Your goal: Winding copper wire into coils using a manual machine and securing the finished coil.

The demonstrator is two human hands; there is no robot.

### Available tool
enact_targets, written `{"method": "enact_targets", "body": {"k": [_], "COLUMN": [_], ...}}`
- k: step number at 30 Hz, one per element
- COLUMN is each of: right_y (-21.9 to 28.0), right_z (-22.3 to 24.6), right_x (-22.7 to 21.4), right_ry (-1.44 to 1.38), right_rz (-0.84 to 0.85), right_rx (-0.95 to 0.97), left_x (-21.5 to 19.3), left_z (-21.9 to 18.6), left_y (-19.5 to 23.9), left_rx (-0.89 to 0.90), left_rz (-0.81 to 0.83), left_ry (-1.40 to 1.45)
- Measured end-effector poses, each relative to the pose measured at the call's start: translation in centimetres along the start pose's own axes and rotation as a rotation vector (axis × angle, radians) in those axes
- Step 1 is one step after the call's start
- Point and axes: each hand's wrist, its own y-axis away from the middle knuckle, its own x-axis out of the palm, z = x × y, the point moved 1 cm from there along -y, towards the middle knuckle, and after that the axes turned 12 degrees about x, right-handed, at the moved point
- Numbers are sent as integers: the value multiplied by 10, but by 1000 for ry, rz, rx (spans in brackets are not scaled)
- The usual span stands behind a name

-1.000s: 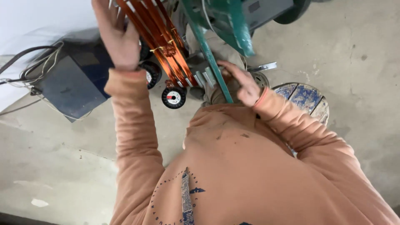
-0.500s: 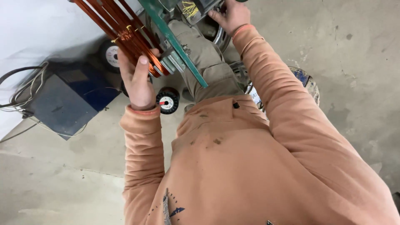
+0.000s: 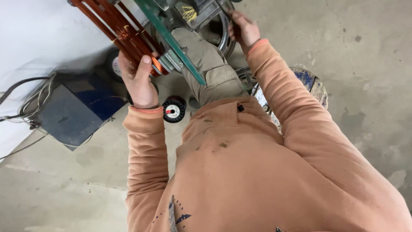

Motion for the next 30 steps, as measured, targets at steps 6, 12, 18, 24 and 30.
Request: {"method": "enact_targets", "body": {"k": [6,12,18,24,30], "right_y": [109,194,108,137,160], "right_z": [-40,16,-40,-36,17], "right_x": [-40,7,-33,20,90], "right_ry": [-136,-198,16,724,240], "right_rz": [225,250,4,175,351], "right_rx": [102,271,32,-281,10], "left_x": [10,7,2,-6,-26], "left_z": [13,22,30,33,52], "left_y": [5,10,20,25,30], "left_rx": [62,111,121,88,111], "left_rz": [-154,-182,-197,-112,5], "left_ry": [-38,-58,-109,-101,-175]}}
